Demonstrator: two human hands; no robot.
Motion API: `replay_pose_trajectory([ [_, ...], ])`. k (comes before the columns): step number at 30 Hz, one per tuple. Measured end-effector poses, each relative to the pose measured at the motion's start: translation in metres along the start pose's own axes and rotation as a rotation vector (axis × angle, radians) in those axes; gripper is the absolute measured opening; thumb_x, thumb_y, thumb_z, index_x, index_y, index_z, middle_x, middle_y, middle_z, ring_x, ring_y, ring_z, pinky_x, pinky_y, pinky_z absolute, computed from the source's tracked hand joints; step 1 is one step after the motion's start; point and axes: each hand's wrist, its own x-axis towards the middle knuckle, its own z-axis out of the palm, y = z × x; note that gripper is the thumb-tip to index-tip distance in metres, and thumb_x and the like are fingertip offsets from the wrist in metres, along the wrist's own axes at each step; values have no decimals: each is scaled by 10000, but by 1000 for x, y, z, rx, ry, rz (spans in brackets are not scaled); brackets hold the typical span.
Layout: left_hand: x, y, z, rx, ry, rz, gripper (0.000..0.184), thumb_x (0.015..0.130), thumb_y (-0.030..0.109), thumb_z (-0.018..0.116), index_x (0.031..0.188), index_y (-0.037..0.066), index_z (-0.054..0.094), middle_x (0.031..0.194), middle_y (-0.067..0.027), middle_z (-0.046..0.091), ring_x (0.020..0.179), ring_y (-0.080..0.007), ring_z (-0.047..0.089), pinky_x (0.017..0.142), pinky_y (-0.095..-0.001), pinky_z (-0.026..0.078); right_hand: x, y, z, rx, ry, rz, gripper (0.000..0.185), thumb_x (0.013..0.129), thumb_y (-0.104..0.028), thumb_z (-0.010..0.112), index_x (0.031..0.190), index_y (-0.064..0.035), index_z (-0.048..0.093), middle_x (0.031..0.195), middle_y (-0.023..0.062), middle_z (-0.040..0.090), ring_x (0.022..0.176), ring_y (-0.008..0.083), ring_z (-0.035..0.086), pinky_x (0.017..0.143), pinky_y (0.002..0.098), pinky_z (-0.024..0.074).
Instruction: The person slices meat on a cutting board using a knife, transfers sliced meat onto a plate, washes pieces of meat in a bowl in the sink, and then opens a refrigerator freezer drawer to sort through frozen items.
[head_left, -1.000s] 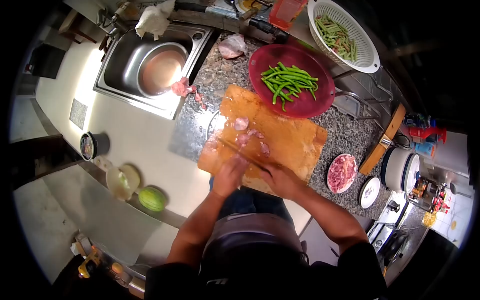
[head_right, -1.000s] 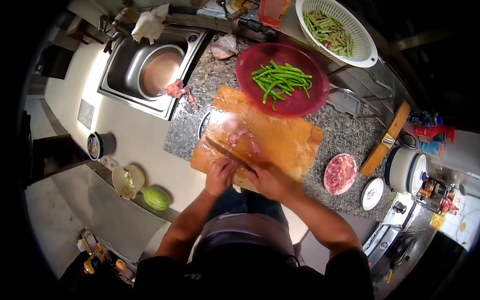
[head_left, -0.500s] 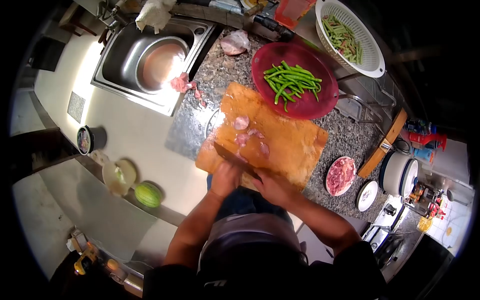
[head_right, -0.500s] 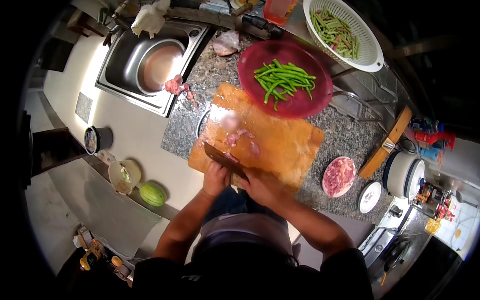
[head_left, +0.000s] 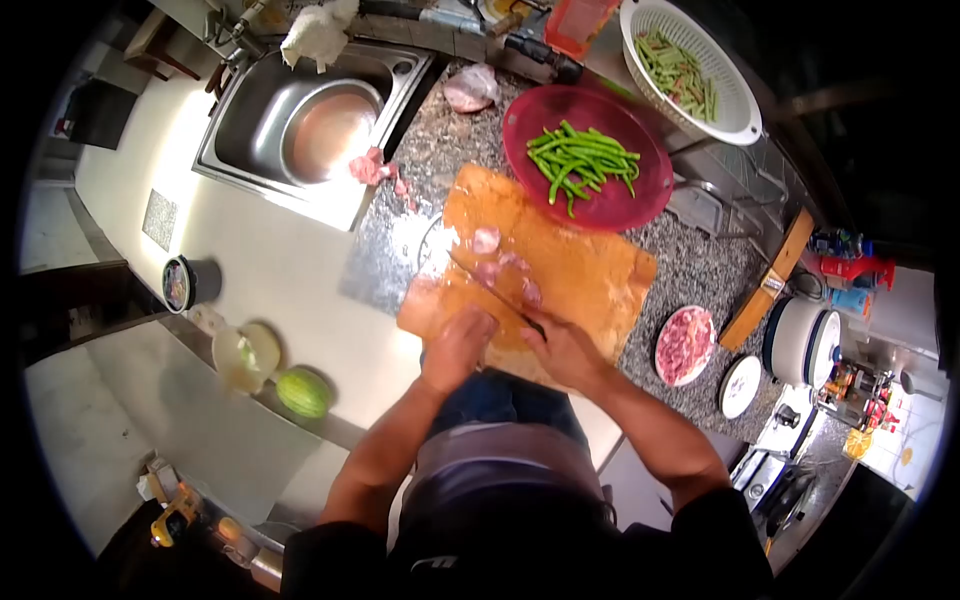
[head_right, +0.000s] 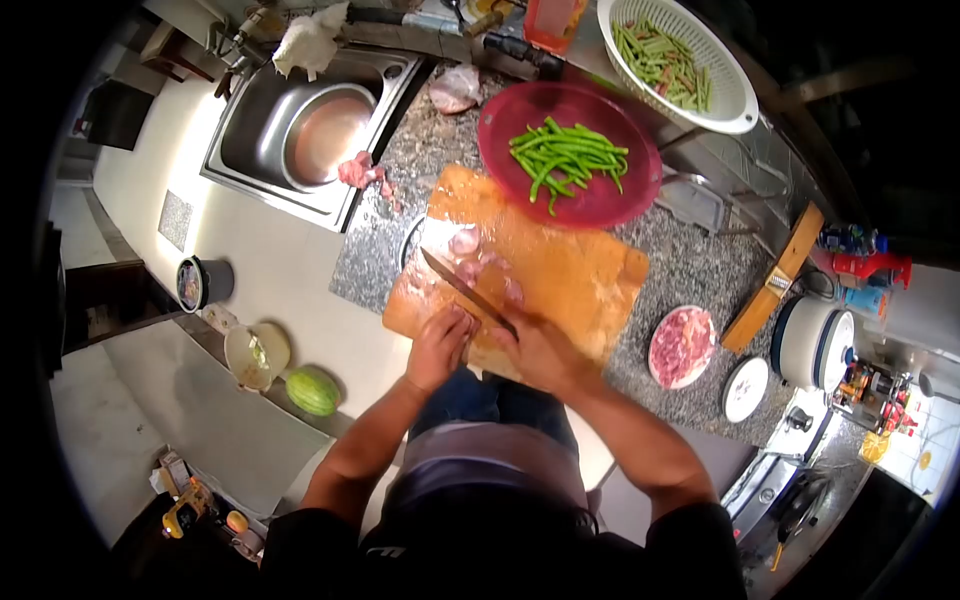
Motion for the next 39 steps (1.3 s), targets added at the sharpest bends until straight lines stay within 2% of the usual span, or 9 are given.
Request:
replay_pose_trajectory([
  [7, -8, -1, 9, 75, 64, -4, 214, 759, 33, 658, 971, 12, 643, 1013, -155, 615, 978, -360, 585, 861, -434, 488, -32, -5, 7, -222, -278, 218, 432, 954, -410, 463, 1193, -67, 571, 1023, 229, 645, 944, 423, 607, 807, 465, 494],
  [13, -6, -7, 14, 52, 23, -30, 264, 731, 23, 617, 993, 28, 646, 1025, -133, 623, 980, -347, 583, 864, -426, 479, -37, 10, 16, -286, -193, 114, 430, 954, -433, 451, 1175, -86, 574, 940, 218, 667, 870, 411, 641, 753, 489, 508],
  [20, -8, -12, 17, 69, 16, -53, 327, 698, 17, 608, 1022, 44, 647, 1024, -126, 624, 993, -334, 581, 894, -429, 475, -21, 8, 23, -233, -249, 163, 420, 937, -400, 499, 1205, -82, 554, 959, 204, 665, 873, 416, 637, 748, 479, 513],
  [23, -14, -21, 21, 75, 53, 6, 326, 709, 9, 609, 1031, 45, 644, 1045, -137, 621, 1001, -342, 582, 886, -435, 479, -41, 19, 20, -192, -160, 96, 425, 931, -382, 512, 1213, -66, 546, 977, 201, 664, 883, 422, 632, 751, 488, 507],
  [25, -11, -20, 19, 68, 45, -3, 316, 708, 12, 619, 1022, 41, 640, 1047, -142, 615, 992, -348, 581, 882, -436, 481, -41, 20, 22, -169, -142, 88, 391, 920, -301, 549, 1213, -43, 545, 982, 255, 631, 918, 444, 599, 796, 481, 481],
  [28, -11, -21, 20, 53, 54, 13, 308, 706, 31, 638, 1013, 36, 634, 1045, -147, 604, 984, -352, 580, 874, -435, 486, 17, -22, 37, -70, -156, 69, 371, 927, -296, 541, 1198, -43, 558, 974, 269, 624, 923, 446, 591, 797, 477, 477],
  [31, -19, -25, 22, 12, 35, 31, 334, 709, 52, 655, 1040, 27, 624, 1071, -154, 595, 1036, -358, 572, 895, -442, 480, 30, 5, 43, -99, -191, 86, 424, 936, -364, 506, 1267, -99, 519, 991, 253, 636, 914, 438, 605, 766, 487, 489],
  [34, -16, -24, 13, 32, -24, 78, 315, 745, 29, 638, 1059, 20, 627, 1070, -159, 601, 1053, -356, 573, 922, -451, 469, 15, -16, -1, -71, -115, 26, 431, 946, -371, 491, 1261, -79, 528, 1003, 277, 626, 919, 440, 602, 782, 483, 487],
  [39, -15, -16, 11, 44, 43, 31, 297, 726, 47, 623, 1021, 18, 638, 1023, -157, 614, 1037, -350, 580, 919, -448, 468, -13, -7, 10, -136, -90, -48, 390, 962, -347, 481, 1173, -32, 571, 981, 266, 632, 908, 444, 603, 781, 472, 489],
])
